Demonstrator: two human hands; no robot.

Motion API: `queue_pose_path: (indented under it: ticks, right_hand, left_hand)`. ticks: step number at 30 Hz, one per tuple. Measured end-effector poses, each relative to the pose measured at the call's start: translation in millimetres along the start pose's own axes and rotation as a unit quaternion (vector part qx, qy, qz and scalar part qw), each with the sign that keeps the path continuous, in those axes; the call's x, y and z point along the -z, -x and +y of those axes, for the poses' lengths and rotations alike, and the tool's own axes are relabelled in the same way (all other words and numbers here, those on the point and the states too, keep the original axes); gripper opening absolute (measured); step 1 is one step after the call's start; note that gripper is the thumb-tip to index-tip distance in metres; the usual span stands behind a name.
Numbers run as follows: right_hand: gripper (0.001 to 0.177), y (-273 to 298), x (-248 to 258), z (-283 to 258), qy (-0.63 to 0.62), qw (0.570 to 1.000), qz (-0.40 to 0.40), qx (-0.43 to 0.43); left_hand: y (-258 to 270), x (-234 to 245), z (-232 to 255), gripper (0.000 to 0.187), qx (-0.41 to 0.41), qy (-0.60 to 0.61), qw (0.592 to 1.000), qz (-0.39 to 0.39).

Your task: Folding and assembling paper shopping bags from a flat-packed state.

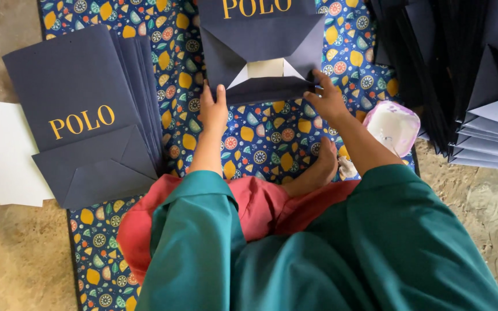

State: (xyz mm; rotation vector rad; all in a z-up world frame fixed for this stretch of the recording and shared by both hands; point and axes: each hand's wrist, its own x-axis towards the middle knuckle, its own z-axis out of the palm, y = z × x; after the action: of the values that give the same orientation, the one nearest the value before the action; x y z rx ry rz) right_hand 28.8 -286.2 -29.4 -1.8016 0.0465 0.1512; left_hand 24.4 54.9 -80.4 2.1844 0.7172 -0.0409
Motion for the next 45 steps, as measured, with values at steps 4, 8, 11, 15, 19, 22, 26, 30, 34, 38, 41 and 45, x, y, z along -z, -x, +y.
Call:
queue_pose_path:
  ticks: [4, 8, 11, 15, 19, 22, 26, 30, 34, 38, 41, 45]
  right_hand:
    - [0.079, 1.8, 3.2, -1.1, 0.007, 1.0, -0.005, 0.006]
    - [0.061, -14.2, 33.5, -19.2, 0.218, 0.976, 0.001, 0.015]
    - [0.047, -3.3, 71.6, -44.7, 0.128, 0.99, 0.022, 0.061]
    - [0.044, 23.2, 136.0, -66.8, 0.086, 0.99, 0.065, 0.086]
    - [0.04, 54.3, 251.2, -37.9, 0.392, 0.839, 0.163, 0.34]
    - [0.048, 91.7, 317.2, -4.7, 0.61, 0.711, 0.256, 0.238]
    - [0.027, 121.6, 358.8, 39.1, 0.698, 0.69, 0.167, 0.097]
    - [0.018, 146.1, 356.8, 26.9, 0.624, 0.757, 0.142, 0.132]
    - [0.029, 204.7, 308.7, -56.8, 0.544, 0.829, 0.05, 0.119]
    - [0.008, 262.2, 260.9, -82.5, 0.454, 0.84, -0.014, 0.296]
    - [0.018, 281.6, 249.8, -94.8, 0.308, 0.91, -0.031, 0.276]
    - [0.051, 268.8, 296.6, -82.9, 0.237, 0.914, 0.126, 0.303]
  left_hand:
    - [13.6, 2.7, 5.1, 0.067, -0.112, 0.138, 0.983, 0.049]
    - [0.5, -5.3, -8.0, 0.07, -0.161, 0.187, 0.962, 0.116]
    - [1.6, -6.4, -12.8, 0.07, -0.22, 0.153, 0.94, 0.21]
    - [73.0, 42.0, 53.2, 0.056, -0.394, 0.077, 0.872, 0.279]
    - [155.6, 39.1, 120.6, 0.043, -0.536, 0.113, 0.815, 0.19]
    - [194.2, -12.2, 130.3, 0.024, -0.533, 0.137, 0.833, 0.054]
    - [271.6, -85.1, 167.9, 0.027, -0.301, 0.26, 0.885, -0.241]
    - [367.1, -41.1, 282.1, 0.053, -0.142, -0.057, 0.894, -0.42]
    - [343.8, -151.5, 243.3, 0.071, 0.063, 0.308, 0.809, -0.496]
    - [334.8, -203.0, 226.1, 0.05, 0.135, 0.412, 0.727, -0.533]
    - [349.4, -196.3, 231.1, 0.039, 0.128, 0.436, 0.735, -0.503]
    - [348.6, -181.8, 230.4, 0.062, 0.073, 0.418, 0.774, -0.47]
